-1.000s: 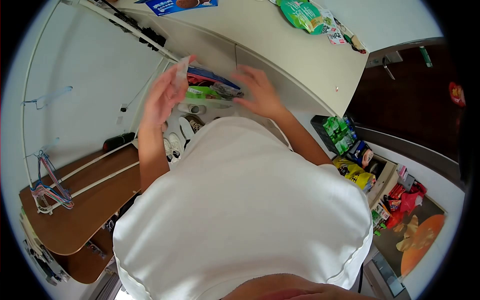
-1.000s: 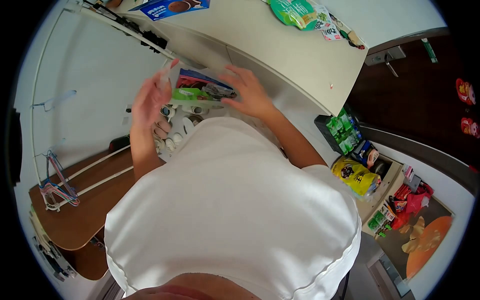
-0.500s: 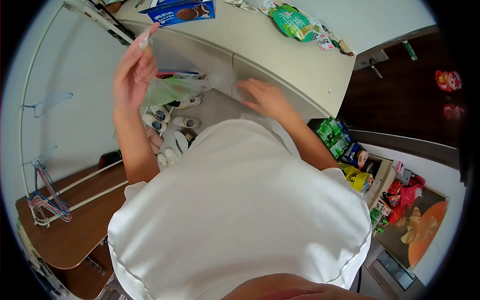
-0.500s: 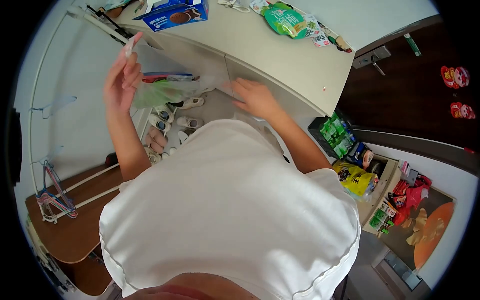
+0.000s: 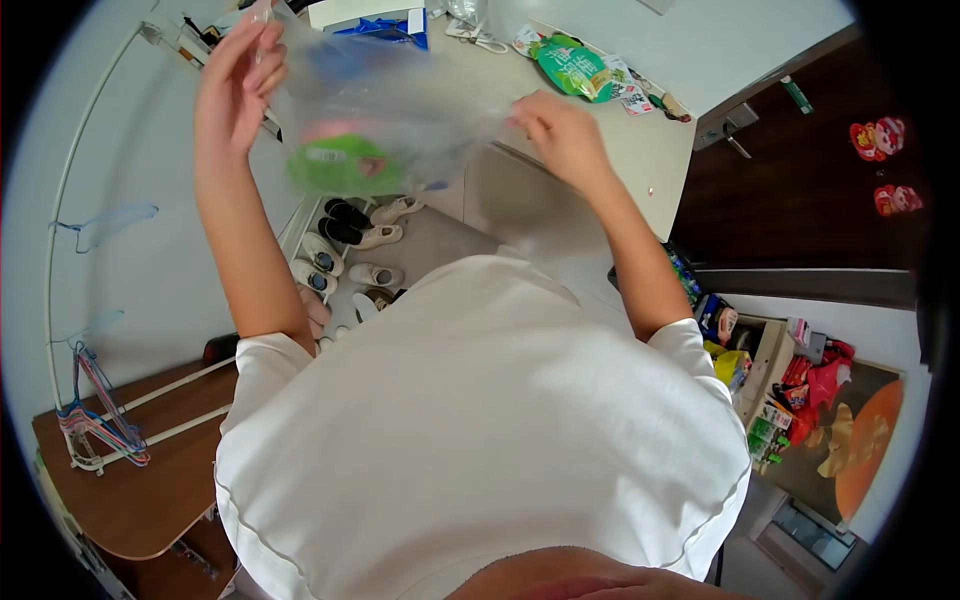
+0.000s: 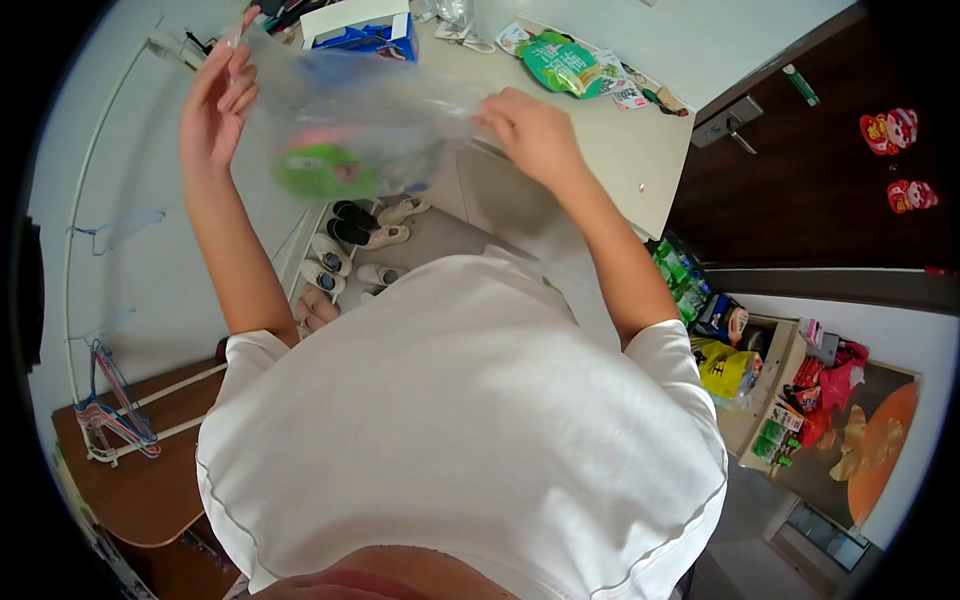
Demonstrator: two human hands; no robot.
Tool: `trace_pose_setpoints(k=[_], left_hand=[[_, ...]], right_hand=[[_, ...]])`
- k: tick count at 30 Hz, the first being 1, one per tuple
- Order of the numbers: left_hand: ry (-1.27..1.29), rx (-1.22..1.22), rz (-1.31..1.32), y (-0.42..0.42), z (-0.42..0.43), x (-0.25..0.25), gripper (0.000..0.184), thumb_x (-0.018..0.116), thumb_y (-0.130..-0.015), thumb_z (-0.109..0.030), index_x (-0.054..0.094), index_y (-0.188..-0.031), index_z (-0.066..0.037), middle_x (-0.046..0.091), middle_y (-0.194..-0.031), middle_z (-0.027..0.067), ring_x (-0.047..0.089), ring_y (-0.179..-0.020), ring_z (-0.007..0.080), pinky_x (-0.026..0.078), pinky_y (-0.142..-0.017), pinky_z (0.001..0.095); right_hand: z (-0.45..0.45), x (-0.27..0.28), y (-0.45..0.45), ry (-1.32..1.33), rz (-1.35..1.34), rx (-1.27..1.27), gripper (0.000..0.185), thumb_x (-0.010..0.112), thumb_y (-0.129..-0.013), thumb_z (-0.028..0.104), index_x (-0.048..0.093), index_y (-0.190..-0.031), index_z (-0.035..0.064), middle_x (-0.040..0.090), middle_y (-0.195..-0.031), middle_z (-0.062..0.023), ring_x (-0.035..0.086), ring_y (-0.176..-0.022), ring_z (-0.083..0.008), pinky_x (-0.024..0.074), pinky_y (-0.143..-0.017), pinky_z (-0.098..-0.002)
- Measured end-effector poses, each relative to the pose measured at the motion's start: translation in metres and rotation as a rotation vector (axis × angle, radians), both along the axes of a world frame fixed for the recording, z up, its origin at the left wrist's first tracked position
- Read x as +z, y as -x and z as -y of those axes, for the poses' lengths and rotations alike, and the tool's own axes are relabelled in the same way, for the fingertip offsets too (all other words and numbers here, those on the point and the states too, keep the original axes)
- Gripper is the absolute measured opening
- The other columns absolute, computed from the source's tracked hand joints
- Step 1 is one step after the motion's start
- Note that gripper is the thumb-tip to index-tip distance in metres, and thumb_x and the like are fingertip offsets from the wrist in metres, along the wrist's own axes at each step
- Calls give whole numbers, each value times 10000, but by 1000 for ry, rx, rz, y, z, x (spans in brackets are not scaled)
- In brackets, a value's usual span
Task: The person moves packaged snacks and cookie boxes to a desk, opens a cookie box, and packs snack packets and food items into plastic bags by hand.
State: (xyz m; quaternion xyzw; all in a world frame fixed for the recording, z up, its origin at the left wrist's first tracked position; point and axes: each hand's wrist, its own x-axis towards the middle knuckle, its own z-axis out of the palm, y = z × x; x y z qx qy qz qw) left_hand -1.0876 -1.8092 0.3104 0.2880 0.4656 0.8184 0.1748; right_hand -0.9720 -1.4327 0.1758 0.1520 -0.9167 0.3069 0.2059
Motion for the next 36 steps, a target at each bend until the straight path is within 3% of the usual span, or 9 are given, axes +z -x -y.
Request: trace_pose_setpoints(k=[3,4,7,9,14,16,21,27,36], left_hand=[[271,282,-148,29,-19,15,556,511,-1081,-159,358,-1567,65,589,-1037,19,377,-623,38,324,-579,202],[317,258,-170,49,-22,15,423,577,-1069,-253,577,-1401,9,636,-1042,17,452,-669,39,384,-629,210],[371,166,-149,87,-63,12,621,761,-964,-227,530,-1487,14,649,-1021,54,633,-869,153,530,-795,294],[461,253,-193,75,-106,15,409,547,-1087,-164,579,-1454,12,598,-841,-32,536,-675,67,466,-626,222],[535,364,-229,129,-157,-37,295,557,-1062,-165,676,-1271,7,663,-921,23,606,-797,107,515,-726,249],[588,336,-434,132,-161,-50,334,648,-1034,-367,699,-1152,-59,640,-945,-14,513,-723,58,434,-692,234],[784,333,-397,113,-151,-60,358,730,-977,-435,716,-1012,-79,615,-855,-58,530,-769,55,431,-722,228],[486,452,-73,49,-138,-86,353,766,-974,-298,675,-1158,-10,672,-861,-32,550,-765,50,423,-705,216],[99,773,141,-36,-130,-198,325,614,-1053,-309,626,-1265,-63,665,-1192,50,607,-1109,142,443,-979,300]], right_hand=[[-13,54,-12,329,94,-85,138,617,-1022,140,737,-1046,77,742,-929,-61,702,-709,-179,551,-675,-306],[-24,62,-9,336,58,-92,166,608,-1044,167,740,-1046,68,755,-909,-37,704,-694,-149,541,-658,-290],[-50,80,-6,26,-88,-278,177,601,-1051,179,741,-1056,70,757,-879,-26,706,-688,-140,533,-640,-279],[-62,76,-2,87,-201,-336,207,613,-1030,280,757,-1029,131,768,-858,-8,719,-709,-202,540,-647,-338],[-91,63,-10,174,-102,-514,205,645,-1014,295,771,-1037,135,772,-866,-14,708,-703,-199,533,-650,-328],[-101,55,-14,175,-68,-525,196,669,-1002,292,773,-1041,131,773,-878,-18,699,-691,-198,535,-655,-326],[-114,19,-16,265,-92,-490,186,741,-961,283,775,-1044,121,769,-893,-34,675,-665,-189,537,-654,-320],[-105,1,-34,402,-52,-439,138,755,-950,200,750,-1058,114,761,-1022,-27,683,-744,-143,554,-666,-283],[-90,-61,-55,635,-25,-354,127,741,-945,64,705,-1065,84,676,-1179,-35,655,-895,-107,547,-671,-242]])
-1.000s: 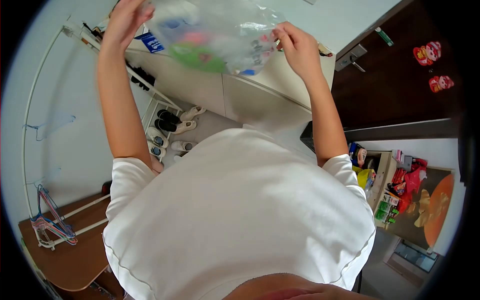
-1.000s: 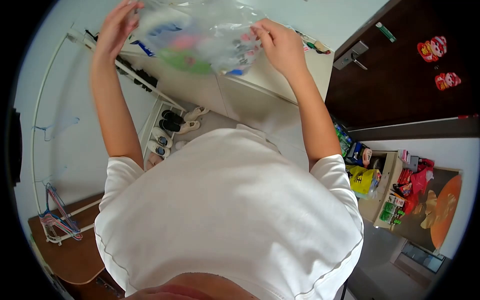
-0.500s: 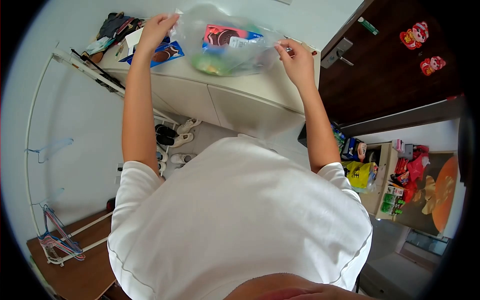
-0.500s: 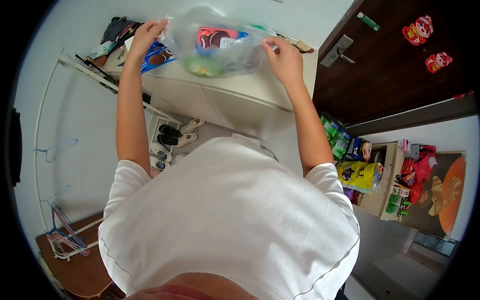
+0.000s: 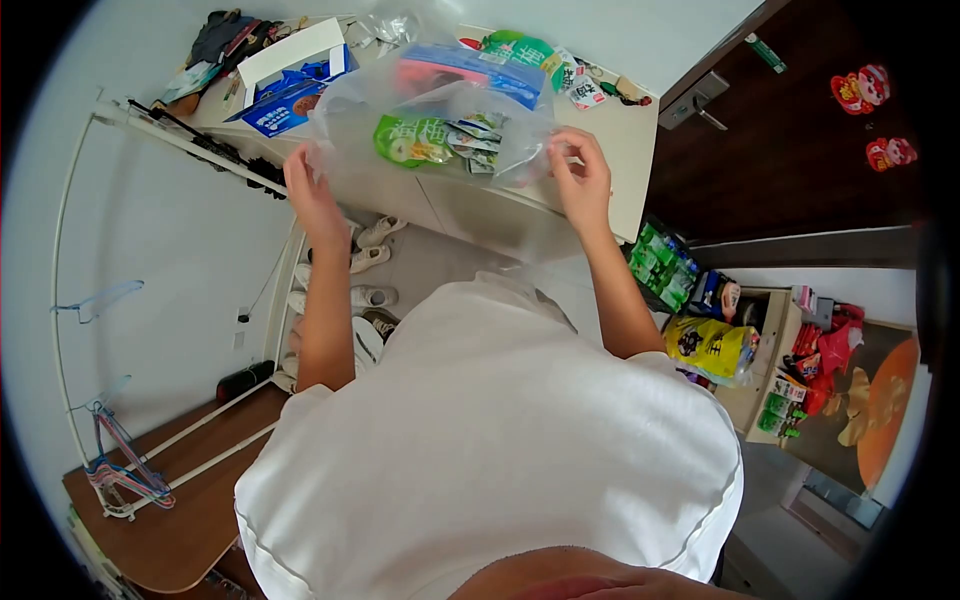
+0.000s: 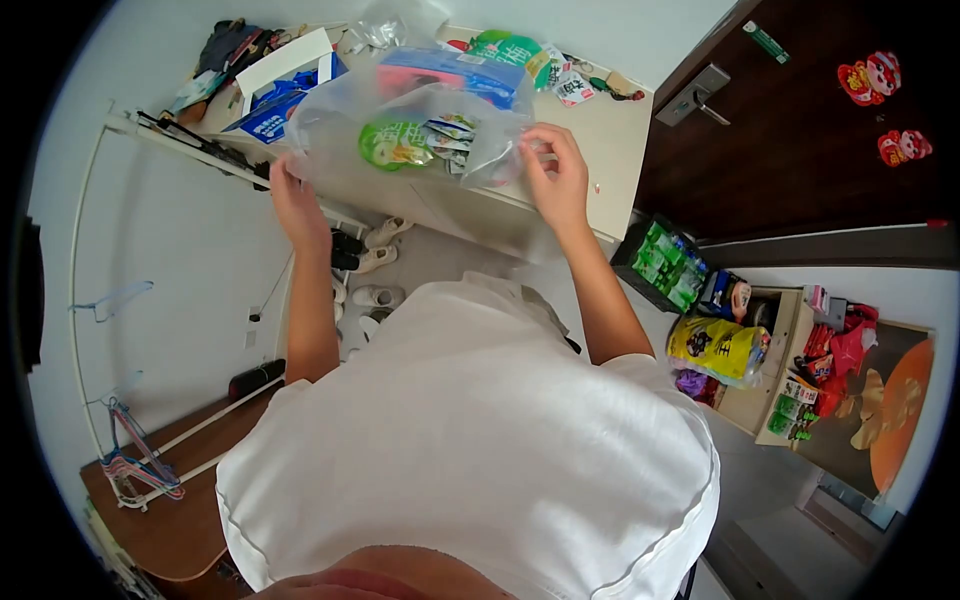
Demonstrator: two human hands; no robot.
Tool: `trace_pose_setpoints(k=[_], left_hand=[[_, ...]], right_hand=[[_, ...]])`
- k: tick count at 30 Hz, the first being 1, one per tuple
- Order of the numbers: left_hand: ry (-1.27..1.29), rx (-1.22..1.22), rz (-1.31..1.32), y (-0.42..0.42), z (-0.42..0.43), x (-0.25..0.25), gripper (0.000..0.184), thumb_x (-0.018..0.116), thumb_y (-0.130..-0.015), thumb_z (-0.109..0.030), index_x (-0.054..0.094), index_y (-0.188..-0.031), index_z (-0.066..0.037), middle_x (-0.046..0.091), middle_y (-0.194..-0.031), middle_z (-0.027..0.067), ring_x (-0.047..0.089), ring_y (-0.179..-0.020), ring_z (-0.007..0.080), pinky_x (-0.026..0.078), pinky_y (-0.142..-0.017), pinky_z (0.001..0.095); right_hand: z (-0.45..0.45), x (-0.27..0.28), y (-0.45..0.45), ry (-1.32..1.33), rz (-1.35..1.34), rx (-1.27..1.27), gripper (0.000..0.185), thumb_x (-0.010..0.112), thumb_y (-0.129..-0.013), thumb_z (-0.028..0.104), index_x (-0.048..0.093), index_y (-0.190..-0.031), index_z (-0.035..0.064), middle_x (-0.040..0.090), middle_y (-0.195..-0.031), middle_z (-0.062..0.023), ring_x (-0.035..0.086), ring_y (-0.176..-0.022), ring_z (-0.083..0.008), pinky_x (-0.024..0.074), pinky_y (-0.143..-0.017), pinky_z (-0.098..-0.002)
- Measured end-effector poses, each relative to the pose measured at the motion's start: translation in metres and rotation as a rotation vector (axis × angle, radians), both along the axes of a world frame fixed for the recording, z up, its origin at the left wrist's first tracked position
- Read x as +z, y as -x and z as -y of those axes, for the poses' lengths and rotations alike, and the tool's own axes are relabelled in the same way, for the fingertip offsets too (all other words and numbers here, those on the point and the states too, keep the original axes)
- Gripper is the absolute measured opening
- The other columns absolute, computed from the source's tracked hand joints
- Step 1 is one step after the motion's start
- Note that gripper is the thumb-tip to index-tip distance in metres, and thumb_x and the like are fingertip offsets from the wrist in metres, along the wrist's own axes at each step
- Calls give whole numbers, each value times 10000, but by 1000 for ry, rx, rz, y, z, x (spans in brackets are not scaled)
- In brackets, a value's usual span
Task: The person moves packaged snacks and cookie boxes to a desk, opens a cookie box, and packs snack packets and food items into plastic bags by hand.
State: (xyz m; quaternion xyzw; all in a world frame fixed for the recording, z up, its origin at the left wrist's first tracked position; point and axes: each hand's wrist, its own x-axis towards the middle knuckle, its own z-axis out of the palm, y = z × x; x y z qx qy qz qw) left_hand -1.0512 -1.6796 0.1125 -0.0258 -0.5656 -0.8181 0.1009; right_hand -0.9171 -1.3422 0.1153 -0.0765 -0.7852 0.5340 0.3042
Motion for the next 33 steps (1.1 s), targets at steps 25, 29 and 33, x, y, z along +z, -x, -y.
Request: trace_pose_setpoints(k=[25,29,33], left_hand=[[536,-993,432,-103,-82,6,318,551,-1077,-268,713,-1222,-36,716,-1168,52,661,-1058,159,521,-902,326],[626,-1007,404,-108,-58,29,310,587,-1057,-226,704,-1251,-14,735,-1145,27,649,-1015,127,515,-897,293],[632,-806,385,-89,-12,15,268,590,-1050,-167,702,-1241,-15,729,-1109,25,640,-981,110,502,-870,261]], right_hand=[[-87,-10,112,-410,159,-377,526,784,-869,255,612,-1343,103,473,-1484,-269,433,-1365,-462,370,-1148,-494],[-61,15,104,-298,-118,-172,433,747,-896,189,645,-1312,123,531,-1456,-221,486,-1347,-397,400,-1124,-474],[-30,46,91,-192,-157,-40,370,709,-917,101,666,-1284,118,588,-1415,-167,549,-1292,-334,470,-1050,-429]])
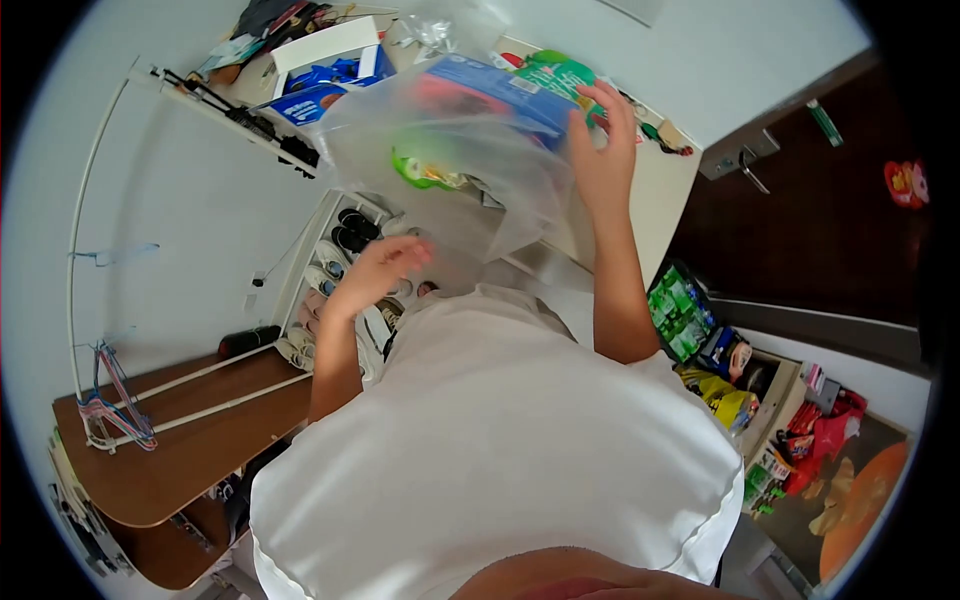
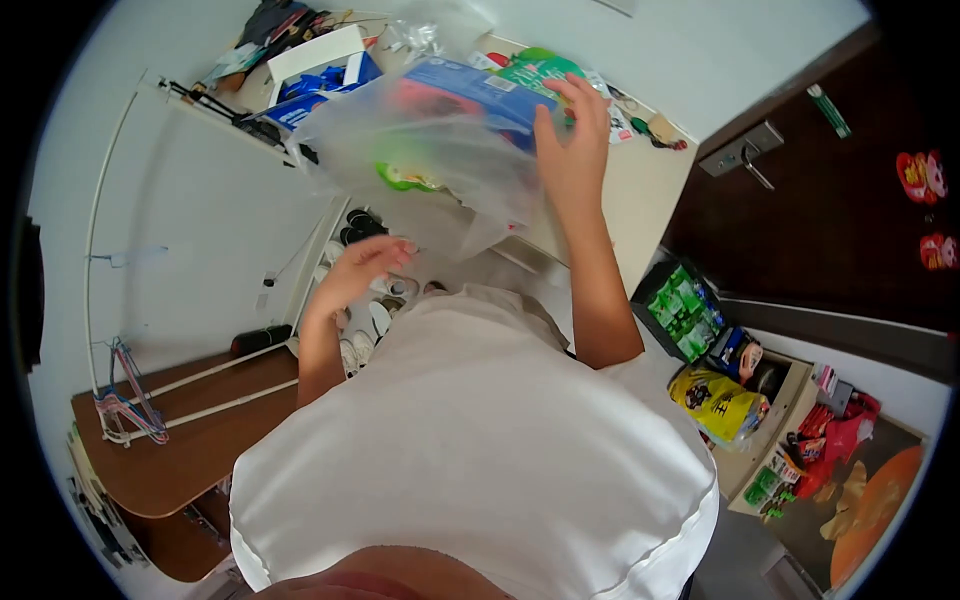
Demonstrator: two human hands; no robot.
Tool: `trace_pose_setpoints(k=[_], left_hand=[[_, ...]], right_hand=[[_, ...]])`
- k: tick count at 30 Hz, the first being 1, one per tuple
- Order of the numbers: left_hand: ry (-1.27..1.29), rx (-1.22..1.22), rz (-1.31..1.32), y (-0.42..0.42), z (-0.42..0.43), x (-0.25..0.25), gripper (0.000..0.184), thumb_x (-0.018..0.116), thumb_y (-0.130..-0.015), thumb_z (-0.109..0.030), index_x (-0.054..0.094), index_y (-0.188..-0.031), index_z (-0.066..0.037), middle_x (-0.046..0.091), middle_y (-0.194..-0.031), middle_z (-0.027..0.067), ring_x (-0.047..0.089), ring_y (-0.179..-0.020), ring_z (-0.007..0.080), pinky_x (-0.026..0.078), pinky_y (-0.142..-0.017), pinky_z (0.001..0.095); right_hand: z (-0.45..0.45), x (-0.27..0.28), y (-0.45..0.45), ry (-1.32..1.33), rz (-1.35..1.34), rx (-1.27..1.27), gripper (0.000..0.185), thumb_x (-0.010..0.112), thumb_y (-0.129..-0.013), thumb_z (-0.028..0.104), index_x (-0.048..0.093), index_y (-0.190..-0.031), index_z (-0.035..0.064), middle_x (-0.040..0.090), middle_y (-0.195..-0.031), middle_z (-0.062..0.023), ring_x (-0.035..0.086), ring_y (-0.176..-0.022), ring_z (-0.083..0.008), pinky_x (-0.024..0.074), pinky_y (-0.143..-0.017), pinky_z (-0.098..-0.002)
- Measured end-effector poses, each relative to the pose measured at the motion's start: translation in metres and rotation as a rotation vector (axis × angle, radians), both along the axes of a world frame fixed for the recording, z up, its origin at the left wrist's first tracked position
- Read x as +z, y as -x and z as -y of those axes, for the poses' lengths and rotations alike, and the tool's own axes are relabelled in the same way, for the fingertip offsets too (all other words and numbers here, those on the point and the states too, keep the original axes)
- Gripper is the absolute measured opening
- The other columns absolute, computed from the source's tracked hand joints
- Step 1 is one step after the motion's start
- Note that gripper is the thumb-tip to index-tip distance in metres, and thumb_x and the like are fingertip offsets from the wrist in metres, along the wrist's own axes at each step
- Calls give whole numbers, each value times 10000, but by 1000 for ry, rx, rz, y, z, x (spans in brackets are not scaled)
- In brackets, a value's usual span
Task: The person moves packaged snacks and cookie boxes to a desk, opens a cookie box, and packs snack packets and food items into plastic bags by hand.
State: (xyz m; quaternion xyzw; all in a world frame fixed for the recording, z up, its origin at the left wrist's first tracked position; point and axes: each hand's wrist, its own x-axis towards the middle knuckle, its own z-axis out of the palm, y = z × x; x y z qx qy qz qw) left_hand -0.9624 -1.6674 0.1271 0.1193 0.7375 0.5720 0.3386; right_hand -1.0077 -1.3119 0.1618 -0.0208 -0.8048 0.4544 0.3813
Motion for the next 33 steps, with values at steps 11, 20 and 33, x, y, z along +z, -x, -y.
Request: trace_pose_setpoints(k=[11,20,33], left_hand=[[-188,764,-675,125,110,13,178,588,-1076,-140,705,-1169,-44,705,-1050,28,639,-958,100,487,-814,248],[-298,588,-887,266,150,73,100,669,-1019,-108,722,-1076,-45,714,-1045,14,635,-931,98,503,-866,269],[160,-209,-989,305,138,63,579,802,-873,-201,617,-1421,-180,551,-1489,86,479,-1409,333,439,-1139,463]], right_hand=[[73,65,10,77,13,84,252,666,-965,6,694,-1211,52,702,-1242,-83,638,-1149,-199,533,-924,-324],[181,83,82,-129,81,77,195,672,-963,22,724,-1149,42,723,-1180,-78,647,-1085,-194,536,-903,-314],[205,55,129,-473,436,-96,359,751,-866,112,702,-1221,123,667,-1337,-138,601,-1215,-360,508,-1006,-442]])
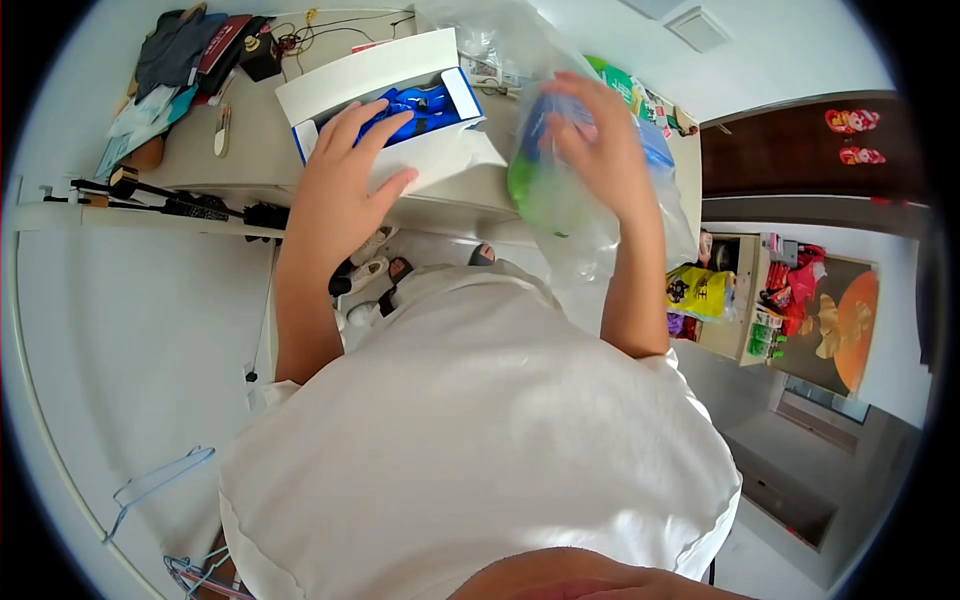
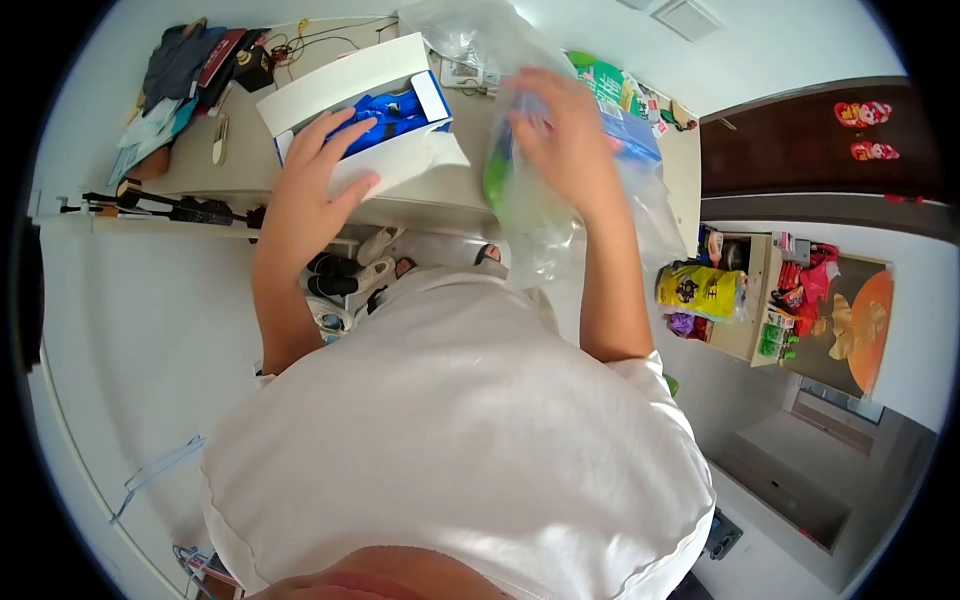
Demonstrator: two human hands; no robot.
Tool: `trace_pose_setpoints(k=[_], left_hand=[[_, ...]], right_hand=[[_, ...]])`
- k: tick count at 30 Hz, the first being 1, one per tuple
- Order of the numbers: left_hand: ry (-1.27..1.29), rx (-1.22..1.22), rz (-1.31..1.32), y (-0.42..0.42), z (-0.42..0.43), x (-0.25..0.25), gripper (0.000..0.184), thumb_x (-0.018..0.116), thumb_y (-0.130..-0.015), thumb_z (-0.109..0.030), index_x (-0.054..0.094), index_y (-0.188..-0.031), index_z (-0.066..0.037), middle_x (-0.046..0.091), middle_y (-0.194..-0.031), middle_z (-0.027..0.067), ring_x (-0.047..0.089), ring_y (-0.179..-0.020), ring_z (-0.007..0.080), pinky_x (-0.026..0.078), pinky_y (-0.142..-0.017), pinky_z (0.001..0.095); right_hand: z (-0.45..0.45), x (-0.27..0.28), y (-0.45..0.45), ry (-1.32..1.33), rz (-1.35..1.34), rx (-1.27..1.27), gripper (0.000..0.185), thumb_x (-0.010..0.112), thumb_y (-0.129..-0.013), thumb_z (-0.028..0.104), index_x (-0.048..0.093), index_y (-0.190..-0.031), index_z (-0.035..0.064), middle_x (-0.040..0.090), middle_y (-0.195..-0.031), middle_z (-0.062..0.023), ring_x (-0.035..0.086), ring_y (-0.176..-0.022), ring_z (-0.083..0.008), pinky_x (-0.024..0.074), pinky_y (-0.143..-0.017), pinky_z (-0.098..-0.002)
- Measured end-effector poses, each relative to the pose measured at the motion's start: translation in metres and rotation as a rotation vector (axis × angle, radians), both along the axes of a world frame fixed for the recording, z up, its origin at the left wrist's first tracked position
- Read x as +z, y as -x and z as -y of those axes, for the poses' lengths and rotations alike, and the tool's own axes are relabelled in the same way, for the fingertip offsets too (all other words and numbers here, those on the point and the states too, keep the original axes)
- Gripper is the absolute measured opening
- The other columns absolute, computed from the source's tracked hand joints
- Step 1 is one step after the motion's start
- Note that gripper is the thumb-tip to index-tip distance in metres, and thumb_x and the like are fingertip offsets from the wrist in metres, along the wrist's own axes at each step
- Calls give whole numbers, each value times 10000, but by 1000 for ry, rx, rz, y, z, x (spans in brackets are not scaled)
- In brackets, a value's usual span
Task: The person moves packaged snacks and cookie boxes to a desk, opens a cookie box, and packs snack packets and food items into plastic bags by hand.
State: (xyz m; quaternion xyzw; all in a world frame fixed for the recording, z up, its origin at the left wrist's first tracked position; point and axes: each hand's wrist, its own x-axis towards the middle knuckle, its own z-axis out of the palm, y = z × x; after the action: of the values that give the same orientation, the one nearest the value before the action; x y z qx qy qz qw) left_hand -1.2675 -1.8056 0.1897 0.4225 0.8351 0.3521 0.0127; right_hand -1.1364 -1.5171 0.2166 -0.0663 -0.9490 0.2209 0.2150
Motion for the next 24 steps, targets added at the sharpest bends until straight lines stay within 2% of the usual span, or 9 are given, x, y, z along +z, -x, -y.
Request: trace_pose_setpoints(k=[4,8,11,14,16,17,19,21,24], left_hand=[[65,67,-58,-10,-5,-23,794,848,-827,-226,511,-1545,-261,546,-1493,132,456,-1422,386,380,-1175,511],[69,163,-156,-6,-10,-42,857,856,-790,-171,501,-1555,-324,587,-1426,121,507,-1361,341,398,-1137,478],[89,267,-178,7,-6,-50,835,851,-797,-172,515,-1542,-345,601,-1380,112,525,-1327,331,403,-1129,478],[81,333,-224,29,6,-54,788,854,-802,-179,555,-1512,-343,592,-1352,113,517,-1319,329,404,-1128,476],[17,372,-283,34,11,-50,704,847,-819,-156,605,-1463,-305,538,-1410,117,475,-1353,333,393,-1140,478],[16,372,-288,33,11,-44,704,847,-819,-156,605,-1463,-305,538,-1410,117,475,-1353,333,393,-1140,478],[-133,436,-368,24,7,-27,634,839,-822,-121,642,-1407,-265,521,-1427,105,464,-1358,332,390,-1143,467],[-159,407,-399,11,-4,-17,602,837,-816,-99,657,-1376,-228,512,-1426,107,451,-1361,337,412,-1124,459],[-433,102,-51,-13,-34,-5,583,853,-797,-101,671,-1342,-198,503,-1442,88,493,-1321,341,440,-1094,463]], right_hand=[[-42,-24,48,-153,-20,-304,457,764,-868,266,684,-1298,134,645,-1372,-155,582,-1260,-396,509,-1011,-502],[-82,-69,81,-448,75,-523,477,754,-874,359,707,-1272,101,680,-1315,-163,588,-1250,-411,518,-996,-513],[-93,-67,92,-220,306,-474,468,728,-894,401,734,-1207,52,725,-1204,-184,661,-1133,-425,540,-968,-505],[-96,-59,98,-23,17,-460,429,738,-920,398,749,-1132,25,766,-1053,-146,732,-937,-349,584,-876,-438],[-87,-32,92,584,-181,-117,409,706,-996,375,714,-1151,-4,767,-1008,-104,755,-871,-237,594,-770,-320],[-77,-16,85,584,-187,-115,409,706,-996,375,714,-1151,-4,767,-1008,-104,755,-871,-237,594,-770,-320],[-41,26,62,1049,-194,-78,351,685,-1029,333,704,-1097,-11,751,-979,-85,741,-805,-171,588,-706,-267],[-32,36,45,1100,-186,-42,356,685,-1028,343,702,-1088,-8,752,-975,-96,738,-789,-175,591,-702,-271],[-15,42,23,1201,-118,-9,379,666,-1037,367,699,-1093,-7,752,-970,-108,734,-769,-181,594,-698,-275]])
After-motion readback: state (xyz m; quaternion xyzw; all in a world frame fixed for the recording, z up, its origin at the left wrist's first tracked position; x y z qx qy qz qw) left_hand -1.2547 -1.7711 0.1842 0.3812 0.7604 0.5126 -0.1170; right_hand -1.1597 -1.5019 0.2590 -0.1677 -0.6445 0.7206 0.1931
